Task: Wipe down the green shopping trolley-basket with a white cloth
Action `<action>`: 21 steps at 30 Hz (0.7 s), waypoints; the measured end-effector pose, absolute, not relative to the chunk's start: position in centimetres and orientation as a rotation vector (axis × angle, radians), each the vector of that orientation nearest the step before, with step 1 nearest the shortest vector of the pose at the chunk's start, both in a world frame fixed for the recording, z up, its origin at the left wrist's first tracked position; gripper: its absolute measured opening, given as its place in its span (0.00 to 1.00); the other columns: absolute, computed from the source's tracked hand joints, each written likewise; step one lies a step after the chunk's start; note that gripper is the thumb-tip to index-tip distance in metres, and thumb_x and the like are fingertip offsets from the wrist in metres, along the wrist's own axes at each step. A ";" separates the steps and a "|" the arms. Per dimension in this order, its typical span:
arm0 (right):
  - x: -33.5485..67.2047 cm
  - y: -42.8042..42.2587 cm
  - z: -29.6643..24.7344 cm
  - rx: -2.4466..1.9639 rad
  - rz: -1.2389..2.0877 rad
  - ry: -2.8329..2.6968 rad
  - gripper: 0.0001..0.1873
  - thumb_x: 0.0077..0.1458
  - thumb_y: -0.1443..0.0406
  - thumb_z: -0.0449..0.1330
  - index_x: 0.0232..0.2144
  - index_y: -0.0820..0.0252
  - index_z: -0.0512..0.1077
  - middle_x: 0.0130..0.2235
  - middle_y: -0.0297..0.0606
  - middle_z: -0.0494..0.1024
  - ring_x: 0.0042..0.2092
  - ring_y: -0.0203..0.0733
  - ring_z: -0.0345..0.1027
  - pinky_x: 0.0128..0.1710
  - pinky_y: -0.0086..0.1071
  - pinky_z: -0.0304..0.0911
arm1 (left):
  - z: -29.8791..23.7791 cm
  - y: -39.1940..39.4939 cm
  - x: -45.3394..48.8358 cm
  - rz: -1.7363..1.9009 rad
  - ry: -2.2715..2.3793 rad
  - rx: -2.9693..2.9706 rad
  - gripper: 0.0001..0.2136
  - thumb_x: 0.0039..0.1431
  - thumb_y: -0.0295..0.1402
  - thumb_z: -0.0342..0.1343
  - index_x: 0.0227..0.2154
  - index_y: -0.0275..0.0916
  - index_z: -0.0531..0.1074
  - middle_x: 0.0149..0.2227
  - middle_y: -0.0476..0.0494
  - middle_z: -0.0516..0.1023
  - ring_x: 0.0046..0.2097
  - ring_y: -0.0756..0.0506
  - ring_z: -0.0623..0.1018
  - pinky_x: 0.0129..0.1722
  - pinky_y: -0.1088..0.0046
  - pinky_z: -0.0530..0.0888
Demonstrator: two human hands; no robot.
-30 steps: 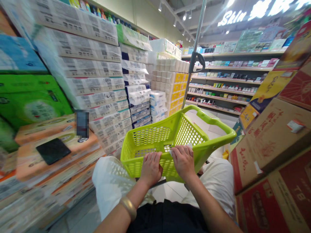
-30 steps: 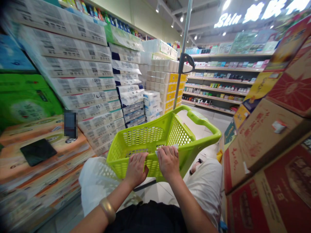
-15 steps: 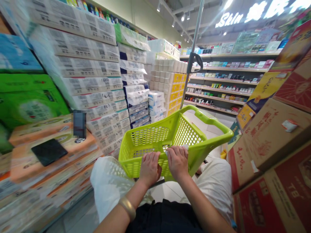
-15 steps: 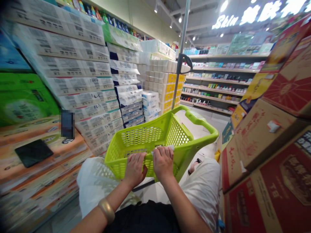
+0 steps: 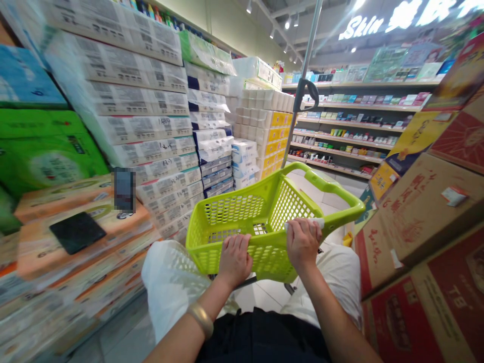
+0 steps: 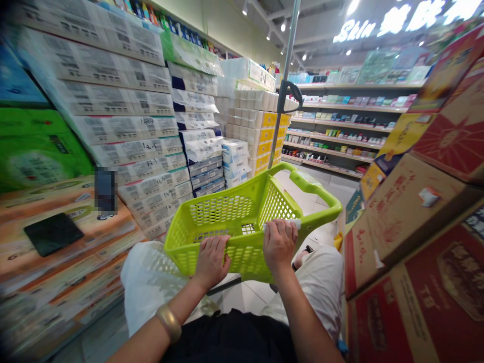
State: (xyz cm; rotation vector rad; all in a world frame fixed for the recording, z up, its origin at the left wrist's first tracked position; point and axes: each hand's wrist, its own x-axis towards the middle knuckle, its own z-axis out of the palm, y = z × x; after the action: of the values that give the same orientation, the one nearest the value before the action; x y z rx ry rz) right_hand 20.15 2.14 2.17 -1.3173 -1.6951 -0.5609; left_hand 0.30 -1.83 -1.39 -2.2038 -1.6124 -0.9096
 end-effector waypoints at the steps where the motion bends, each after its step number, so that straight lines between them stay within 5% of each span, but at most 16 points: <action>1: 19.2 1.8 1.9 -1.302 -0.527 -1.731 0.11 0.63 0.65 0.51 0.36 0.56 0.73 0.40 0.38 0.76 0.49 0.44 0.62 0.59 0.41 0.45 | -1.4 -1.8 0.2 -0.904 -1.609 -2.199 0.22 0.49 0.26 0.51 0.50 0.35 0.66 0.43 0.39 0.74 0.46 0.39 0.70 0.52 0.60 0.62; 14: 23.3 2.8 3.5 -1.327 -0.625 -1.660 0.11 0.63 0.63 0.51 0.38 0.56 0.73 0.41 0.38 0.76 0.50 0.46 0.63 0.59 0.42 0.46 | -1.9 -1.4 -0.3 -0.889 -1.585 -2.165 0.22 0.48 0.25 0.50 0.50 0.36 0.66 0.43 0.39 0.74 0.46 0.40 0.70 0.52 0.61 0.61; 21: 17.4 1.3 1.7 -1.265 -0.441 -1.816 0.10 0.63 0.66 0.51 0.37 0.55 0.72 0.40 0.37 0.76 0.49 0.44 0.63 0.59 0.40 0.45 | -1.6 -1.5 0.2 -0.890 -1.611 -2.186 0.22 0.47 0.26 0.51 0.49 0.35 0.66 0.43 0.38 0.74 0.46 0.39 0.70 0.51 0.60 0.62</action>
State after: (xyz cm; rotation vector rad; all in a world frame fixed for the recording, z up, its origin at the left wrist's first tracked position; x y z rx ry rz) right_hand 17.38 1.33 1.66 -1.2653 -1.8164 -0.4405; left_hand 0.20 -1.47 -1.63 -2.1855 -1.6114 -0.8897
